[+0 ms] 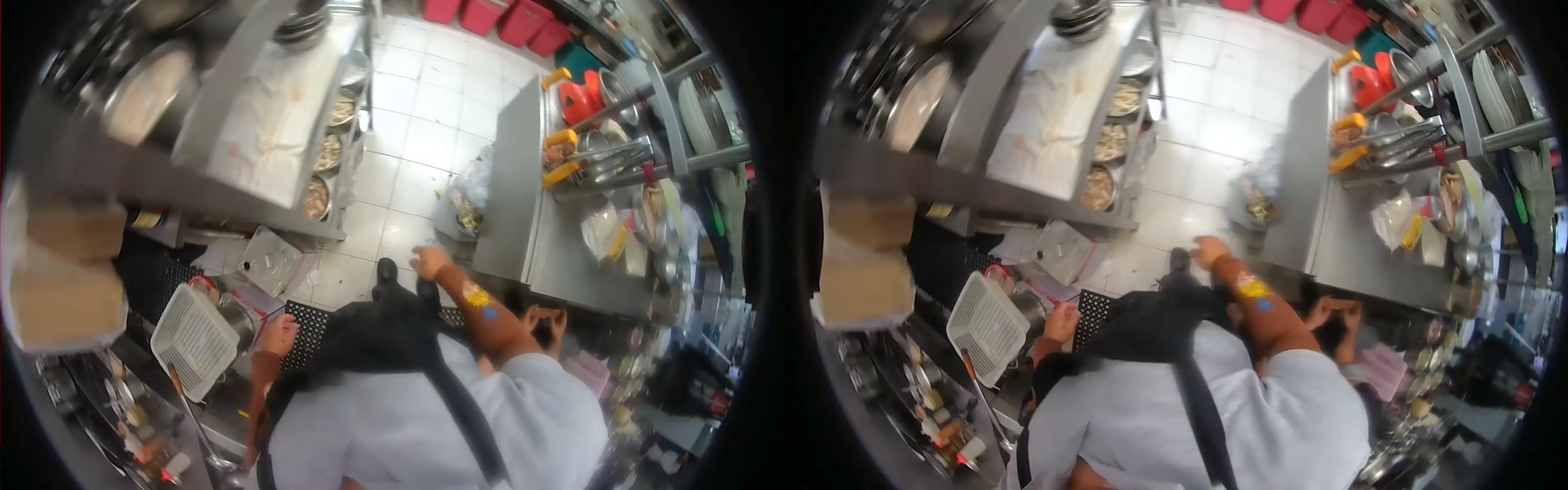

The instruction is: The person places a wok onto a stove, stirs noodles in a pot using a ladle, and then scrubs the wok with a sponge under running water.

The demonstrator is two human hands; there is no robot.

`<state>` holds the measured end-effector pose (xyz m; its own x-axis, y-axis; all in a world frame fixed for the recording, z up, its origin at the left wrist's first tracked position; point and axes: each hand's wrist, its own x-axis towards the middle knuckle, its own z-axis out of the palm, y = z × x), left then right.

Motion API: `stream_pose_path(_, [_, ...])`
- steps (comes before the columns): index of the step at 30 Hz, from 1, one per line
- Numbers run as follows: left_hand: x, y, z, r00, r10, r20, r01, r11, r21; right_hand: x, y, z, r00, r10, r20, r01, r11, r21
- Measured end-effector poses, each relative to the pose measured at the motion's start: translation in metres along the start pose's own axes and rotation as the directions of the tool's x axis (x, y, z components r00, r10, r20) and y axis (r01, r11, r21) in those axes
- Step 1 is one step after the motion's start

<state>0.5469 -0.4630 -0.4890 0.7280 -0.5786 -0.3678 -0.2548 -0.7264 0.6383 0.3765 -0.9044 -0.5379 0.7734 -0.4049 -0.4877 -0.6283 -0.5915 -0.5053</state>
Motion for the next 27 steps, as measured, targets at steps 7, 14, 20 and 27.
stream_pose_path(7, [0.077, -0.055, 0.027, 0.754, -0.513, 0.411, 0.144, 0.739, 0.658, 0.068, 0.005, -0.139, 0.968, -0.038, -0.248, 0.078, 0.985, 0.155])
stream_pose_path(14, [0.197, -0.01, 0.052, 0.803, -0.424, 0.419, 0.332, 0.902, 0.278, 0.282, 0.079, -0.178, 0.986, 0.004, -0.168, -0.011, 0.999, -0.039])
stream_pose_path(20, [0.399, 0.095, 0.037, 0.926, -0.186, 0.33, 0.18, 0.982, 0.049, 0.288, 0.166, -0.229, 0.907, 0.405, 0.117, -0.383, 0.907, -0.176])
stream_pose_path(27, [0.571, 0.22, 0.049, 0.958, -0.106, 0.265, 0.127, 0.99, -0.065, 0.371, 0.309, -0.242, 0.855, 0.364, 0.369, -0.229, 0.904, -0.361])
